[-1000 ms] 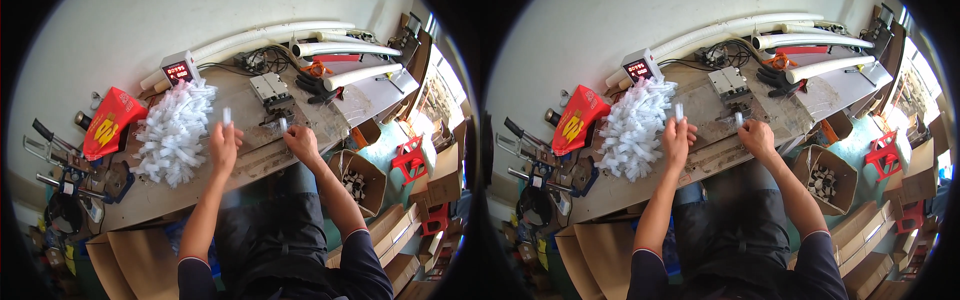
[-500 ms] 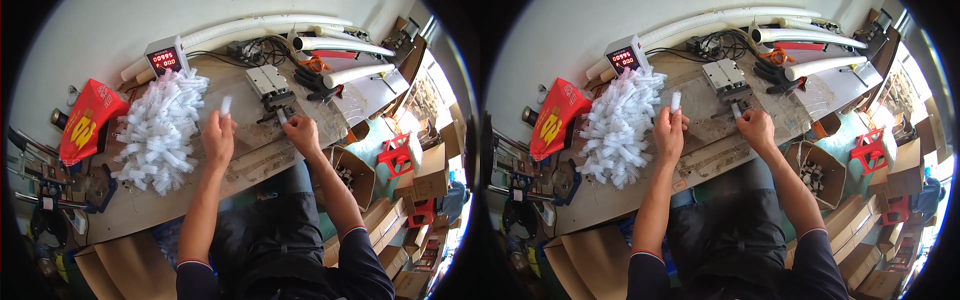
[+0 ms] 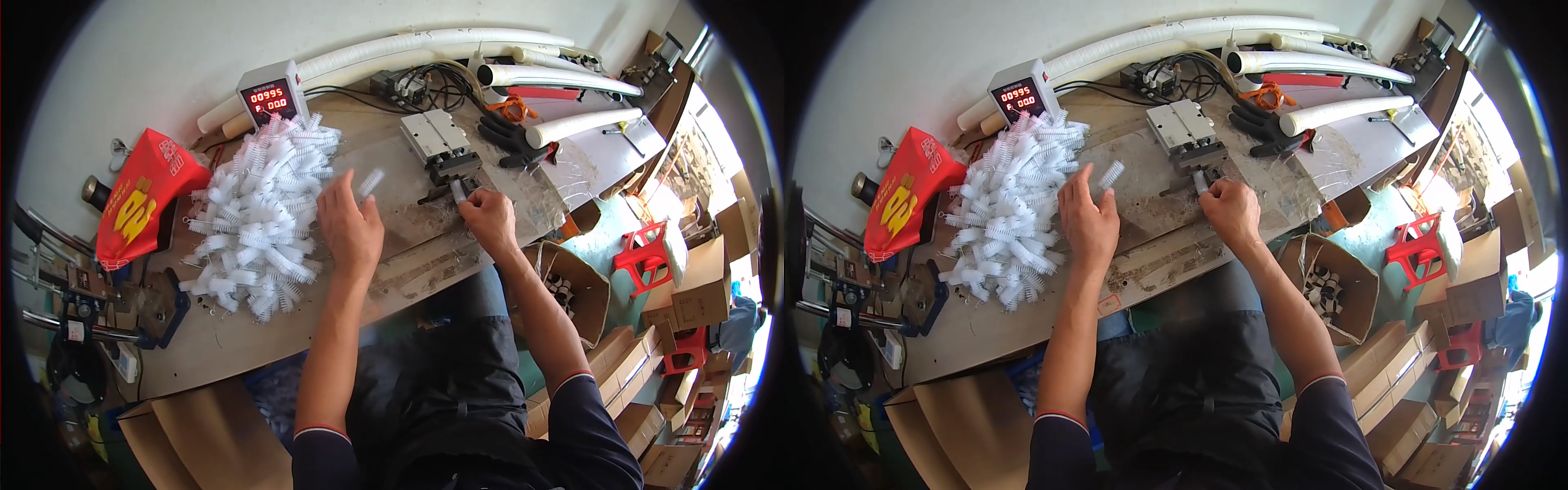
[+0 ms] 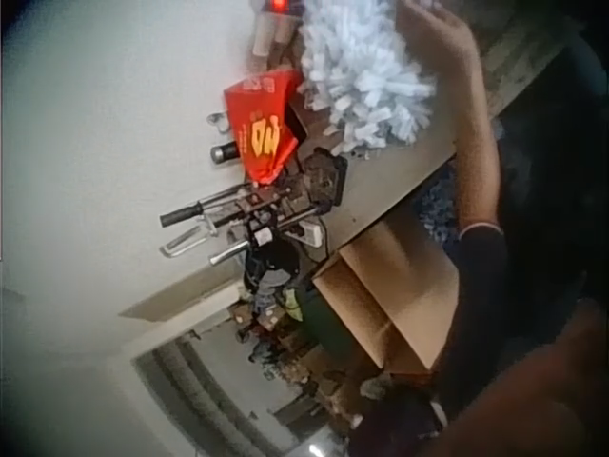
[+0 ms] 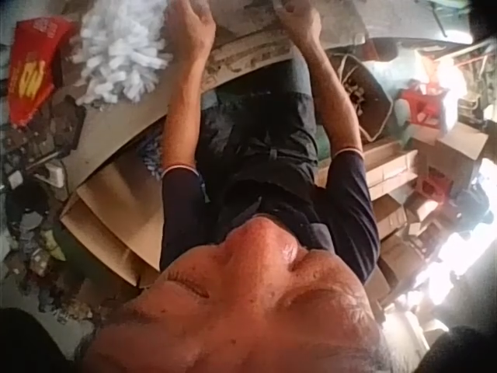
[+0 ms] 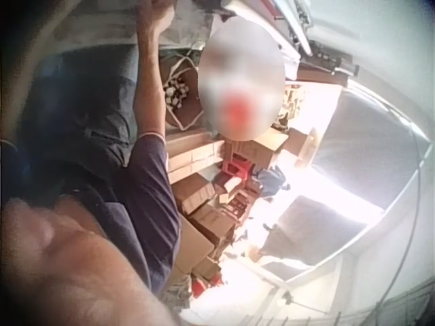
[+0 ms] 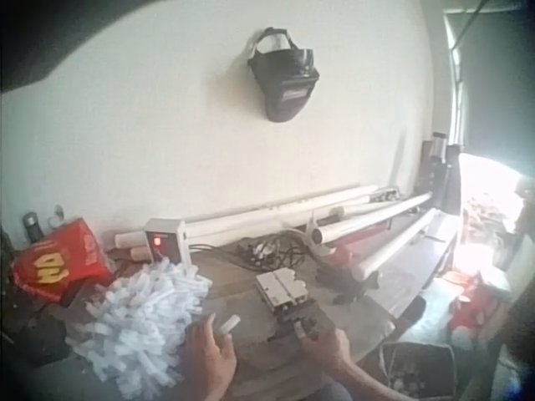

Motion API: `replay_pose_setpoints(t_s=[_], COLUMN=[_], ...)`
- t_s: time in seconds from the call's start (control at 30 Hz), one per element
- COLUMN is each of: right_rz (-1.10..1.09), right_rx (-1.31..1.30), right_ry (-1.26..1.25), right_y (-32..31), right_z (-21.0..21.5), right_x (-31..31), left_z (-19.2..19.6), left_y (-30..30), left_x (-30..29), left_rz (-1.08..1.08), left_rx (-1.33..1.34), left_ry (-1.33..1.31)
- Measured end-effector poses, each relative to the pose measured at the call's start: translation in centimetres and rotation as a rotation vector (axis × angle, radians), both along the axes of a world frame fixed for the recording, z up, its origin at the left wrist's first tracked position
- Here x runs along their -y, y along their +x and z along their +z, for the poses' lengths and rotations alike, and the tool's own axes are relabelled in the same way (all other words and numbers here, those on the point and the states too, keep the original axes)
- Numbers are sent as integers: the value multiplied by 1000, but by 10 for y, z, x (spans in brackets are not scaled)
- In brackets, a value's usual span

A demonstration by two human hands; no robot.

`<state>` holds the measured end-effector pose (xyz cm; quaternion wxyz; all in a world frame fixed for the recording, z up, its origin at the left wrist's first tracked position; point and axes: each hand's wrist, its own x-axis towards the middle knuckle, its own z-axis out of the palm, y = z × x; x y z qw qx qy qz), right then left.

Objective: Use a crimping machine to assemble small white plastic brush components.

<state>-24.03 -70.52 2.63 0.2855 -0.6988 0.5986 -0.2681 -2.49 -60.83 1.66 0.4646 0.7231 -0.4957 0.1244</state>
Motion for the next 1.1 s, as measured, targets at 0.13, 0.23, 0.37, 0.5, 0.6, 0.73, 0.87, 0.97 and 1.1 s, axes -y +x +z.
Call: replay_pose_setpoints(t_s=[0.13,0.23,0.37,0.5,0.6,0.73,0.87,0.97,1.1], right_rz=[6,-21,-51,-75,-78,-24,-32,-7,-18], right_rx=[-28,-35,-11,86,138,171,179,151,167], right_ry=[-49,-94,-195,-268,-221,-403,-402,-371,-328], right_y=[0,4,-1,0,0,9,-9,-7,0], right_z=[-3,-3,-12,-18,-17,-33,-21,-24,-25], right_x=[1,-1,-4,-14,-14,-10,-9,-10,-15], left_z=[10,9,11,9,7,-9,-14,-10,-6], left_y=[-15,-23,-37,-53,-58,-51,-68,-63,-59], left_x=[-5,-8,-6,8,21,34,45,35,24], left_rz=[-116,-225,-193,-311,-337,-313,-324,-274,-260], left_rx=[102,123,316,265,284,294,245,349,441], left_ry=[-162,-188,-144,-74,51,10,-50,51,99])
